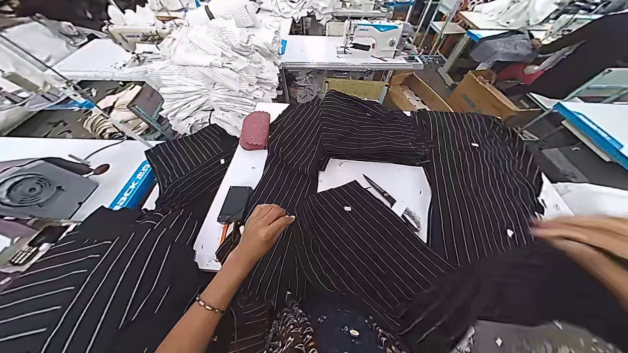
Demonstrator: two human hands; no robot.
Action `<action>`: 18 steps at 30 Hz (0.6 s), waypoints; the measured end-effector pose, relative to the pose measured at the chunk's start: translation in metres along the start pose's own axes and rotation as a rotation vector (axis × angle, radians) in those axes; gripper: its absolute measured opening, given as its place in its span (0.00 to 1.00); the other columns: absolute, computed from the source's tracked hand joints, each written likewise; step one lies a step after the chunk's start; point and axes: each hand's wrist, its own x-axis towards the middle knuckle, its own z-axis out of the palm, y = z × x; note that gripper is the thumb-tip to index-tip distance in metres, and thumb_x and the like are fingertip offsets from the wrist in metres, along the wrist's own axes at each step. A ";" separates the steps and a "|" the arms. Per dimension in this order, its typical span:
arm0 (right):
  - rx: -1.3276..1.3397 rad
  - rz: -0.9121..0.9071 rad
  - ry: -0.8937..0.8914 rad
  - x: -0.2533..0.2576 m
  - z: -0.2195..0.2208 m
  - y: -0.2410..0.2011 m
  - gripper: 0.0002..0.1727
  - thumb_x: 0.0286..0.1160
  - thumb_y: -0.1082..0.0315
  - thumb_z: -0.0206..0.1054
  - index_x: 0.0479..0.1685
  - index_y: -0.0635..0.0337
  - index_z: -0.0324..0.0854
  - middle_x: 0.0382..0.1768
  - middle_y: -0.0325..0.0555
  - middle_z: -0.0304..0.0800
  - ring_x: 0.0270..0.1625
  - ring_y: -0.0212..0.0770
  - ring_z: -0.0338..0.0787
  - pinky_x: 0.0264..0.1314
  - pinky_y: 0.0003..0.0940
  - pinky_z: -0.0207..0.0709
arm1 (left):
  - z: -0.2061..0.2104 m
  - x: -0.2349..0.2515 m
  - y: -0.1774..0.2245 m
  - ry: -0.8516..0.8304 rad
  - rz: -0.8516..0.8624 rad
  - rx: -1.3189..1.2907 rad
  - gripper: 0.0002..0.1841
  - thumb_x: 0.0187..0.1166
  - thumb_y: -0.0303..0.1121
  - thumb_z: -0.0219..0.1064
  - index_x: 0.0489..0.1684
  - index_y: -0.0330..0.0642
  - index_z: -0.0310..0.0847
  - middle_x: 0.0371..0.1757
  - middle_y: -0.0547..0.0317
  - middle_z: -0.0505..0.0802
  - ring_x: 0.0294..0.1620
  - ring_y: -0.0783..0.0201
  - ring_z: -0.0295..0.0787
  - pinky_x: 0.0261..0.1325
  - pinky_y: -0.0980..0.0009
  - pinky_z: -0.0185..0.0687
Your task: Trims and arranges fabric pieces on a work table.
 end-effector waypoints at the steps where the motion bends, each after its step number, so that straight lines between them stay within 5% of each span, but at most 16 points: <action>1: 0.026 -0.163 -0.004 0.025 0.036 0.003 0.16 0.87 0.57 0.60 0.46 0.51 0.95 0.54 0.44 0.95 0.63 0.41 0.89 0.73 0.44 0.75 | -0.001 0.013 0.009 0.042 0.068 0.000 0.09 0.86 0.36 0.62 0.40 0.51 0.90 0.34 0.55 0.88 0.44 0.56 0.86 0.60 0.65 0.76; 3: 0.131 -0.386 -0.103 0.067 0.101 -0.018 0.16 0.87 0.54 0.58 0.45 0.45 0.94 0.61 0.41 0.92 0.72 0.44 0.84 0.77 0.48 0.74 | -0.005 0.037 0.030 0.092 0.207 -0.032 0.08 0.89 0.35 0.61 0.46 0.51 0.88 0.31 0.57 0.83 0.40 0.57 0.81 0.57 0.67 0.74; 7: 0.339 -0.640 -0.571 0.124 0.168 -0.074 0.11 0.81 0.67 0.65 0.41 0.58 0.94 0.75 0.57 0.81 0.83 0.59 0.73 0.87 0.56 0.61 | -0.021 0.068 0.062 0.112 0.388 -0.081 0.07 0.88 0.31 0.61 0.50 0.47 0.86 0.29 0.58 0.78 0.37 0.59 0.76 0.54 0.69 0.70; 10: 0.350 -0.739 -0.714 0.139 0.177 -0.086 0.11 0.82 0.69 0.64 0.44 0.61 0.93 0.54 0.53 0.93 0.64 0.53 0.89 0.78 0.57 0.68 | -0.028 0.079 0.072 0.111 0.399 -0.109 0.06 0.87 0.30 0.61 0.48 0.45 0.86 0.28 0.58 0.78 0.34 0.60 0.75 0.51 0.69 0.70; 12: 0.368 -0.761 -0.635 0.136 0.171 -0.083 0.11 0.82 0.68 0.62 0.42 0.60 0.92 0.44 0.49 0.94 0.54 0.49 0.92 0.73 0.55 0.74 | -0.025 0.078 0.081 0.092 0.342 -0.148 0.07 0.89 0.31 0.59 0.46 0.46 0.85 0.27 0.57 0.78 0.32 0.59 0.76 0.46 0.68 0.73; 14: 0.368 -0.741 -0.439 0.128 0.153 -0.074 0.12 0.82 0.66 0.62 0.42 0.56 0.92 0.47 0.45 0.96 0.56 0.43 0.92 0.69 0.48 0.77 | -0.014 0.070 0.098 -0.038 0.247 -0.166 0.09 0.87 0.31 0.58 0.43 0.50 0.86 0.28 0.58 0.82 0.31 0.58 0.80 0.40 0.65 0.75; 16: 0.357 -0.652 -0.221 0.117 0.120 -0.062 0.12 0.84 0.62 0.61 0.43 0.51 0.92 0.50 0.39 0.96 0.60 0.35 0.90 0.72 0.37 0.76 | -0.005 0.058 0.113 -0.335 0.109 -0.174 0.09 0.74 0.23 0.64 0.37 0.46 0.91 0.30 0.51 0.90 0.32 0.50 0.90 0.34 0.57 0.82; 18: 0.305 -0.474 -0.040 0.103 0.078 -0.034 0.14 0.87 0.55 0.60 0.47 0.46 0.92 0.48 0.33 0.96 0.59 0.25 0.89 0.74 0.31 0.75 | -0.010 0.054 0.108 -0.775 -0.148 -0.220 0.09 0.76 0.19 0.64 0.43 0.35 0.91 0.45 0.38 0.93 0.48 0.38 0.93 0.46 0.42 0.83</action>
